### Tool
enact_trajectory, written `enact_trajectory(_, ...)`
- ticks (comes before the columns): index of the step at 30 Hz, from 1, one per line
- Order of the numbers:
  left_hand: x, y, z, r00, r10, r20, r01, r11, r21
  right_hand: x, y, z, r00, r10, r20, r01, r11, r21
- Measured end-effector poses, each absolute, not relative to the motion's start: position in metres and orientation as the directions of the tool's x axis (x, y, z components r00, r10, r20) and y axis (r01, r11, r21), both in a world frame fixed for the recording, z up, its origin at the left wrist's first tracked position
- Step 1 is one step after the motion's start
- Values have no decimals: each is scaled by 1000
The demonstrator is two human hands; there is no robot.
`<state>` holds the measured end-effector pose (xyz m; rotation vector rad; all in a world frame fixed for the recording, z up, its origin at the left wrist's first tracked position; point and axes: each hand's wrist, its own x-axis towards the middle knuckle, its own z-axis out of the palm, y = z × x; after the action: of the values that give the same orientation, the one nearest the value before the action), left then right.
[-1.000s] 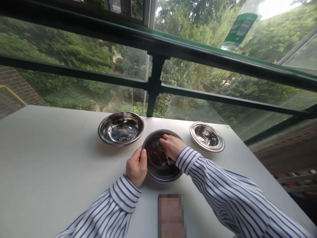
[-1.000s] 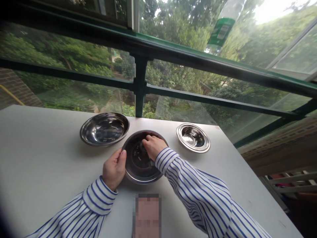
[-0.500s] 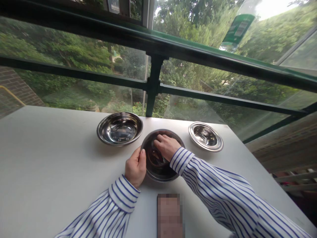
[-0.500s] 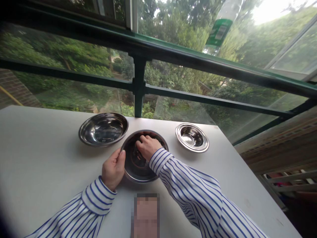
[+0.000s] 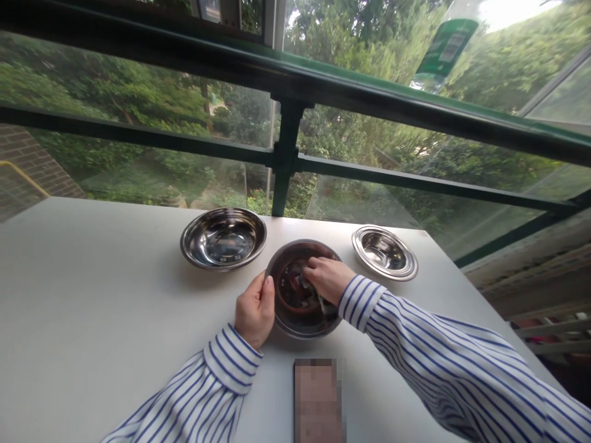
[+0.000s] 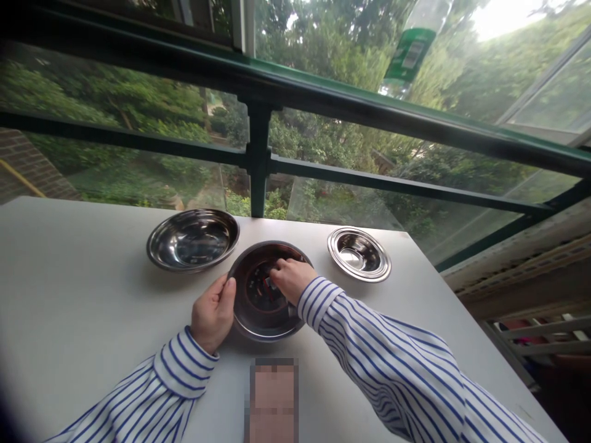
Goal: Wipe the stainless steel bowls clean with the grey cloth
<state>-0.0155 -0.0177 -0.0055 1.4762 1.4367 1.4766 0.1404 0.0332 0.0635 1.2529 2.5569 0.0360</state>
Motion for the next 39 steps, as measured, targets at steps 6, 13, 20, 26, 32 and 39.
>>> enact_trajectory(6,-15,-20,-7,-209,920,332,310,-259,915,139,35,66,-560,780,-279,777,612,150)
enact_trajectory(13,-13,-19,-3,-214,919,330,289,-263,921,136,12,54,-642,702,-308,749,660,-57)
enact_trajectory(20,-19,-20,-2,-239,922,305,333,-218,917,111,11,45,-695,679,-237,717,682,-148)
enact_trajectory(26,-18,-18,-8,-220,912,346,315,-269,910,135,18,52,-625,680,-384,746,665,-37)
enact_trajectory(32,-15,-19,-5,-236,917,322,265,-258,929,138,18,53,-620,680,-392,746,666,-24)
enact_trajectory(39,-17,-18,-2,-238,929,283,301,-207,931,107,21,48,-658,738,-149,752,651,-98)
